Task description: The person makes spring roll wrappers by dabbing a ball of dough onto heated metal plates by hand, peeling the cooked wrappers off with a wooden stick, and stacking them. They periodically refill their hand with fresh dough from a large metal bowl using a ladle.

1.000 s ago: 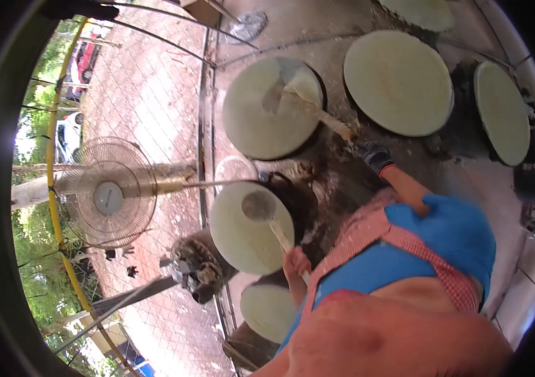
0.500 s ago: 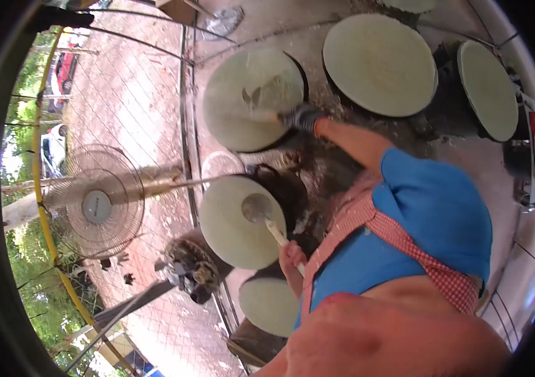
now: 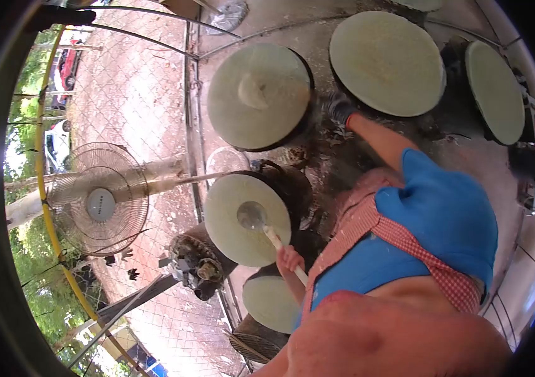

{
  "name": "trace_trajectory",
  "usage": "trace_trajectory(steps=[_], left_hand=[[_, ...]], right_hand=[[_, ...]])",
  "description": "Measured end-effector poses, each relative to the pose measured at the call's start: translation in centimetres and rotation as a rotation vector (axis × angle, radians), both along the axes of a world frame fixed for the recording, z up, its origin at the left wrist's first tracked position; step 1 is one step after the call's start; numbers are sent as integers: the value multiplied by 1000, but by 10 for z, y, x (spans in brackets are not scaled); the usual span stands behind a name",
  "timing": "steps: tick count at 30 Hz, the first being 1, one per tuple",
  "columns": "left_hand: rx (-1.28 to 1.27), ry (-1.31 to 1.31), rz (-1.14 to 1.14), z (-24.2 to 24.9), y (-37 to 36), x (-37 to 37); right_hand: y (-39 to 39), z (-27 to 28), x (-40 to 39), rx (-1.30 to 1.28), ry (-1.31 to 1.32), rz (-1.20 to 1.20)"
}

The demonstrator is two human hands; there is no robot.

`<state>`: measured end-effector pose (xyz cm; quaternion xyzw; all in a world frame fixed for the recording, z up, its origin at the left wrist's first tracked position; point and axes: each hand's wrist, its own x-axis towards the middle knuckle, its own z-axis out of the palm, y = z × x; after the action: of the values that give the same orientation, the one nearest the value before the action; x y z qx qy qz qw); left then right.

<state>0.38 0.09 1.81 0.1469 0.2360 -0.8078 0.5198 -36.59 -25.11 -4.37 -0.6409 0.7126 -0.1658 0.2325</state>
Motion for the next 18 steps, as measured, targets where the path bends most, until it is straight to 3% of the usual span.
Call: trace_trajectory(steps=[3, 6, 7, 9, 11, 13, 17, 18], left_hand=[[-25, -56, 3, -3, -6, -3], [55, -50, -11, -22, -23, 6], [58, -68, -43, -39, -32, 17], [117, -41, -88, -39, -65, 11], [-9, -190, -154, -50, -107, 13], [52, -195, -164, -39, -152, 1], [76, -172, -250, -40, -236, -26], [55, -157, -268, -38, -249, -38]], right_hand=[[-72, -31, -29, -276, -288, -366], [-98, -34, -19, -140, 134, 25], [-91, -36, -19, -137, 129, 38], [-63, -22, -25, -177, 249, 347], [-57, -34, -50, -192, 319, 381], [-50, -23, -65, -248, 220, 135], [-21, -29, -47, -180, 248, 150], [-16, -39, -51, -253, 369, 197]])
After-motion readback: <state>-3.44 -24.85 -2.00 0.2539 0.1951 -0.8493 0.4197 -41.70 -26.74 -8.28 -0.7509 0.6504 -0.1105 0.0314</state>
